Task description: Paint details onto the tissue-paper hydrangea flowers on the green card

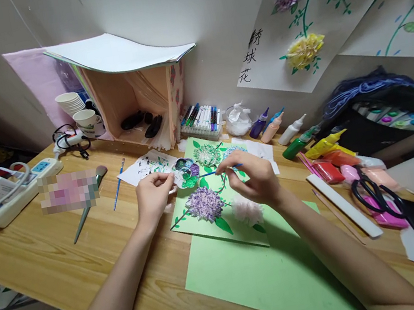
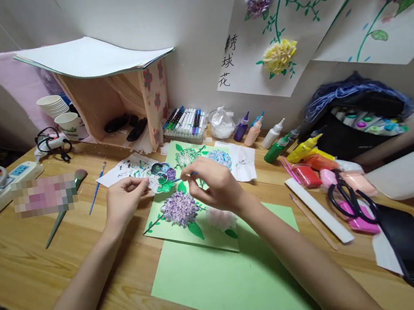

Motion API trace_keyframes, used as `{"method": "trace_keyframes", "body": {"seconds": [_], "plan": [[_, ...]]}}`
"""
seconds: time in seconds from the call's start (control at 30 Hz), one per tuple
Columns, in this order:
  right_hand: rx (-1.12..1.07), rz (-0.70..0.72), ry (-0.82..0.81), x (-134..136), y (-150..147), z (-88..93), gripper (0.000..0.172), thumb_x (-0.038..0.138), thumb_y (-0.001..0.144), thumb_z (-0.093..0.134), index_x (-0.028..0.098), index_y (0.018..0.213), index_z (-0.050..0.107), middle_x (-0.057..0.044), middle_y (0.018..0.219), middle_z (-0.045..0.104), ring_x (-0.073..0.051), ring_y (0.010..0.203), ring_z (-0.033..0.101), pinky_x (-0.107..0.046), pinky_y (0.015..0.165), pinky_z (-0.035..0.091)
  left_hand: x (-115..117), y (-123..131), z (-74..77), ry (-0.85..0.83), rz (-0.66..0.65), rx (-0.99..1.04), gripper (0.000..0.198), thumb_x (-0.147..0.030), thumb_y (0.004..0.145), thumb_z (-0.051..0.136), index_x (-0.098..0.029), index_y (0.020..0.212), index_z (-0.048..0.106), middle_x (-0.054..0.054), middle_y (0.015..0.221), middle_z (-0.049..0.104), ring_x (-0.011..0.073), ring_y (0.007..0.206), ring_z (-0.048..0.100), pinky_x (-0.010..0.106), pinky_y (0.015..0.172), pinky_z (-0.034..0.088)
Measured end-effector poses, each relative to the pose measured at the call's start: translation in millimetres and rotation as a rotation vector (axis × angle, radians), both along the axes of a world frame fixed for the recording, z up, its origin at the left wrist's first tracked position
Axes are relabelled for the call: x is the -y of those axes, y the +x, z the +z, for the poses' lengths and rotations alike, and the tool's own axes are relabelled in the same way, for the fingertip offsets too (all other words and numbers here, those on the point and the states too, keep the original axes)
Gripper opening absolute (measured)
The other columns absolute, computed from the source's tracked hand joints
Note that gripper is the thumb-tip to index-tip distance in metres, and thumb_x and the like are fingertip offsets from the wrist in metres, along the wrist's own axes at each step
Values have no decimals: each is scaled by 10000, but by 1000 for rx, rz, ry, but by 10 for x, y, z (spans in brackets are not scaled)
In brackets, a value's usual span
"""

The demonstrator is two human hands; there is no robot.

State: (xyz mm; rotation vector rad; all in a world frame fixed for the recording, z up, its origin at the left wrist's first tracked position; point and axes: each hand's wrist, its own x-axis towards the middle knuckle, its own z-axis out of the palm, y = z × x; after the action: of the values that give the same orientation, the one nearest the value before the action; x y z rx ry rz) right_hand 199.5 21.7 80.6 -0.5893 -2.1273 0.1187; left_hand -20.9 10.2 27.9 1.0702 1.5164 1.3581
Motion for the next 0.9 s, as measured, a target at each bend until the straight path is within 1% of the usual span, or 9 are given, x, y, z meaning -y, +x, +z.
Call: {"method": "trace_keyframes", "body": {"seconds": [0.07,0.23,0.5,0.8,0.9], "plan": [[20,28,5,-7,-30,-48,195,42,809,479,197,867,580,-45,716,659,-162,645,603,-308,591,500,3,2,3,0,-10,11,278,-379,656,722,-113,710,664,30,620,671,132,535,634,237,552,562],[40,10,18,-43,-32,-121,187,51,817,471,202,856,575,-31,710,652,-150,644,591,-300,592,495,5,0,-7,25,-18,-29,263,-373,672,715,-116,709,671,28,630,670,135,565,632,233,557,551],[67,-7,-5,-10,-57,-124,169,66,828,475,205,860,566,-22,708,643,-140,638,590,-288,592,495,41,30,-5,160,-2,-218,192,-340,743,674,-152,728,707,27,729,715,147,691,662,221,664,525],[11,-67,-93,27,-82,-81,171,95,846,456,208,808,580,-12,710,660,-132,641,625,-275,595,500,43,32,-4,205,-3,-258,176,-325,768,647,-163,731,706,13,723,714,140,678,659,211,659,511],[-45,-73,-165,23,-71,-82,152,120,862,464,200,811,583,-14,718,667,-131,641,637,-276,601,512,43,32,4,209,-1,-266,178,-325,769,647,-161,725,701,13,723,713,139,676,658,208,660,512]]}}
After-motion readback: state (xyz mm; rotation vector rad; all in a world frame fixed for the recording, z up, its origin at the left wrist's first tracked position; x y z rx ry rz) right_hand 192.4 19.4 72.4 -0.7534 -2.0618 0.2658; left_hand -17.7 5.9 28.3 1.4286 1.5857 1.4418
